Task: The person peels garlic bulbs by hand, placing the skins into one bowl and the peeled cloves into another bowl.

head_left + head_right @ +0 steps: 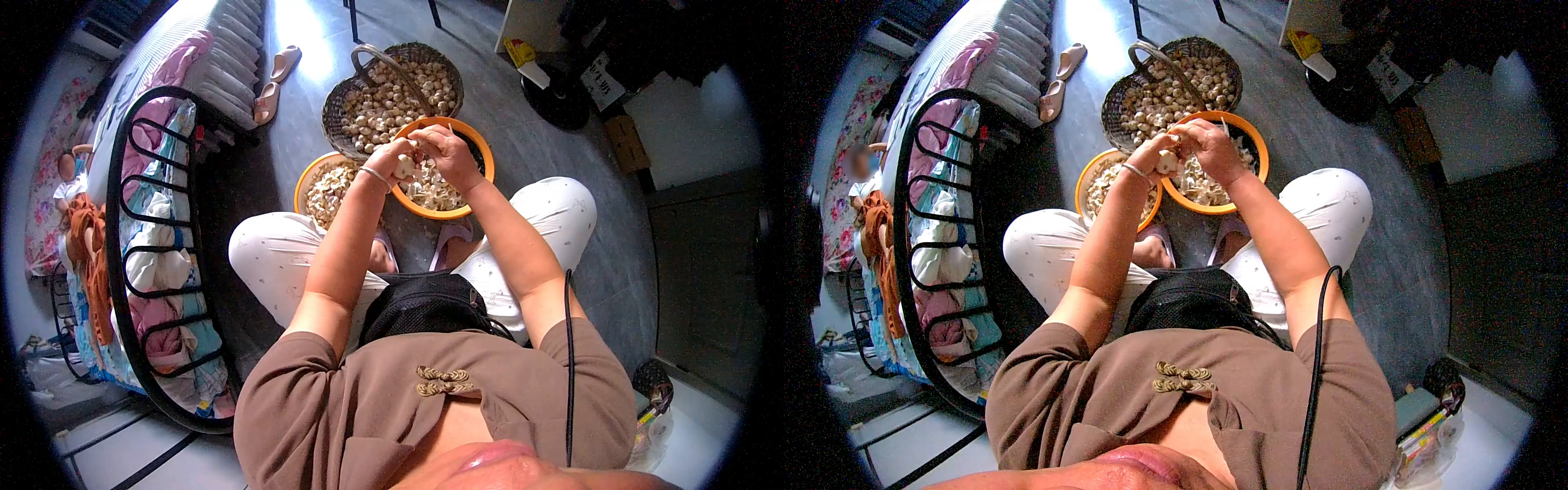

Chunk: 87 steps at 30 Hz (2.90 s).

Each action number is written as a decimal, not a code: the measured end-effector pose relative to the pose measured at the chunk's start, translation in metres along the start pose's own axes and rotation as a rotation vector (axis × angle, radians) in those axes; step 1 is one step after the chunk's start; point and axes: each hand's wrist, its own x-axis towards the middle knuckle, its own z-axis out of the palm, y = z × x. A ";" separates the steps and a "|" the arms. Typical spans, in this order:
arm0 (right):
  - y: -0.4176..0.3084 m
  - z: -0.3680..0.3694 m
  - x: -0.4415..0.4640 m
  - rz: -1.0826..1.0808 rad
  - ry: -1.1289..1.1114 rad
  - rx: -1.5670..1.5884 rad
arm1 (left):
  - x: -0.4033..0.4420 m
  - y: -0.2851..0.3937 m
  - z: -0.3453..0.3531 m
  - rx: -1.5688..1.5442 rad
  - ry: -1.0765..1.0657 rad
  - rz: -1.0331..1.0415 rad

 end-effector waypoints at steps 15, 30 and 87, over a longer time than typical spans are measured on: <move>0.016 -0.002 0.005 0.427 -0.054 0.493 | -0.011 0.008 0.018 0.065 0.020 0.092; 0.012 -0.013 0.005 0.258 -0.268 0.210 | -0.014 0.012 0.016 0.132 0.020 0.099; 0.025 0.010 -0.008 -0.063 -0.279 -0.174 | -0.008 0.005 0.012 0.429 -0.047 0.142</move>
